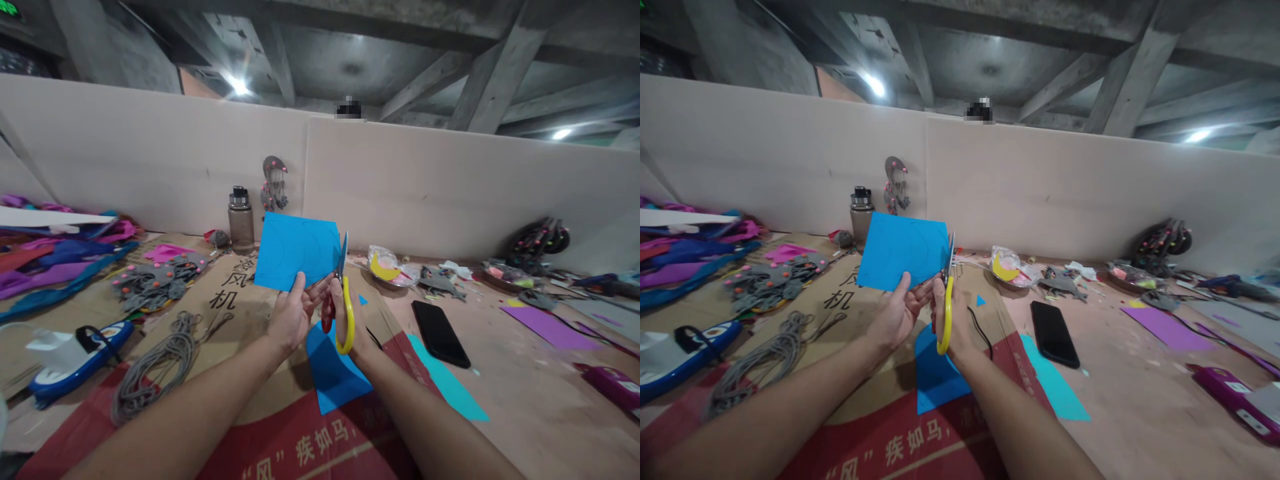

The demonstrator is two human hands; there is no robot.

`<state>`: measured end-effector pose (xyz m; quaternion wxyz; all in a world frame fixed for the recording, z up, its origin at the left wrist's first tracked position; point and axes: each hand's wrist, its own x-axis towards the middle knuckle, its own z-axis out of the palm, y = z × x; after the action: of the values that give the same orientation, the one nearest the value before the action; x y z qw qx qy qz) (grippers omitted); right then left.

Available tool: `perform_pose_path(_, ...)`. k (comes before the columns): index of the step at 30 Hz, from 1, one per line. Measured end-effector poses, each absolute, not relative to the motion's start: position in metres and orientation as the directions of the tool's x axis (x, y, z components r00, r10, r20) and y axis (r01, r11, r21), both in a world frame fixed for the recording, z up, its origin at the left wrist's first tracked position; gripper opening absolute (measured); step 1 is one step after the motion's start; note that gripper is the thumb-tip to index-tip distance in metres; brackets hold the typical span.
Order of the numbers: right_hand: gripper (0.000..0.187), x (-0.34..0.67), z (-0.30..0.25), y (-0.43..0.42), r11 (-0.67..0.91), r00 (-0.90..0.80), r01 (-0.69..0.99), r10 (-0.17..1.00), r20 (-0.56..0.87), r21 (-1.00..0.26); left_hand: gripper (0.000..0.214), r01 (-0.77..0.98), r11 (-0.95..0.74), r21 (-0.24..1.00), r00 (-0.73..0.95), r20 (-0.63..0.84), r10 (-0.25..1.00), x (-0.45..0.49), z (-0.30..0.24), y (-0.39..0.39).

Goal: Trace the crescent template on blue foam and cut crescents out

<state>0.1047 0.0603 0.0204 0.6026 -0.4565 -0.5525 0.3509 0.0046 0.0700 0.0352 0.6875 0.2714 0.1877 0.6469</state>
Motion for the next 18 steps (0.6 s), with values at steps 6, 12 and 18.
perform_pose_path(6, 0.047, 0.108, 0.013, 0.066, 0.329, 0.146, 0.132, 0.926, 0.347, -0.935, 0.046, -0.790, 0.013, 0.613, 0.092, 0.097, 0.991, 0.004, 0.034, 0.070)
perform_pose_path(12, 0.044, 0.110, 0.005, 0.075, 0.368, 0.175, 0.145, 0.904, 0.390, -0.918, 0.039, -0.782, 0.009, 0.624, 0.087, 0.096, 0.992, 0.003, 0.038, 0.069)
perform_pose_path(18, 0.043, 0.109, 0.008, 0.073, 0.355, 0.127, 0.056, 0.925, 0.359, -0.933, 0.035, -0.764, -0.001, 0.645, 0.089, 0.107, 0.990, 0.001, 0.040, 0.069)
